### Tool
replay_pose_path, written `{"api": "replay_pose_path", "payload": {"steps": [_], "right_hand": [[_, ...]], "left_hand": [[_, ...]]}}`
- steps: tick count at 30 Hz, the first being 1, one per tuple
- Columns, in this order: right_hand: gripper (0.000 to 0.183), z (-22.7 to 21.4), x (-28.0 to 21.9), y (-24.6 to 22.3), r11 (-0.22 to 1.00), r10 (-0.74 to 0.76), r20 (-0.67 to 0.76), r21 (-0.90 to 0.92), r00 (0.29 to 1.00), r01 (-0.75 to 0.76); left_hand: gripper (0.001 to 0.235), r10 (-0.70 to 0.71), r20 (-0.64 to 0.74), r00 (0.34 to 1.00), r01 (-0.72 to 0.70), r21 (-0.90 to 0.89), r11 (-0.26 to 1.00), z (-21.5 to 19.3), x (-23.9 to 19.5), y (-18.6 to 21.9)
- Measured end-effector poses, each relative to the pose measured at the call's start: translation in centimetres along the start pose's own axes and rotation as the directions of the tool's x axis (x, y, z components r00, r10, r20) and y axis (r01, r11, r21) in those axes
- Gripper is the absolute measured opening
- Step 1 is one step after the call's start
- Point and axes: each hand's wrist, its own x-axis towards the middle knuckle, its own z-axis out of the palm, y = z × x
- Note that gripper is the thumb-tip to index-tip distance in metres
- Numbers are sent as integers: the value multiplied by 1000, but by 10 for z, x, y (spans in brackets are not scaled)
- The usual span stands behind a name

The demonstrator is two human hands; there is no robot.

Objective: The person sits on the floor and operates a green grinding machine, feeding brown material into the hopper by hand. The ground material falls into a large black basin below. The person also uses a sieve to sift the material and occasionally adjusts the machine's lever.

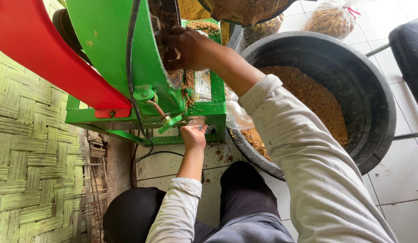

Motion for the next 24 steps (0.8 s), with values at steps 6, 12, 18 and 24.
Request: {"api": "replay_pose_path", "payload": {"steps": [6, 12, 18, 24], "right_hand": [[44, 23, 6, -9, 990, 101, -11, -102, 995, -102], [42, 9, 5, -5, 971, 215, 205, 56, 955, -231], [69, 10, 1, 3, 995, -8, -9, 102, 1000, 9], [32, 31, -2, 9, 992, 107, -1, 72, 994, -106]], "left_hand": [[49, 3, 29, 1000, -3, 3, 1000, -13, 21, -15], [50, -42, -26, 999, 41, -38, 998, -3, 16, -12], [50, -15, 50, 999, 18, -49, 999, 9, -1, -3], [53, -25, 20, 1000, 26, -52, 998, 3, 1, -1]]}}
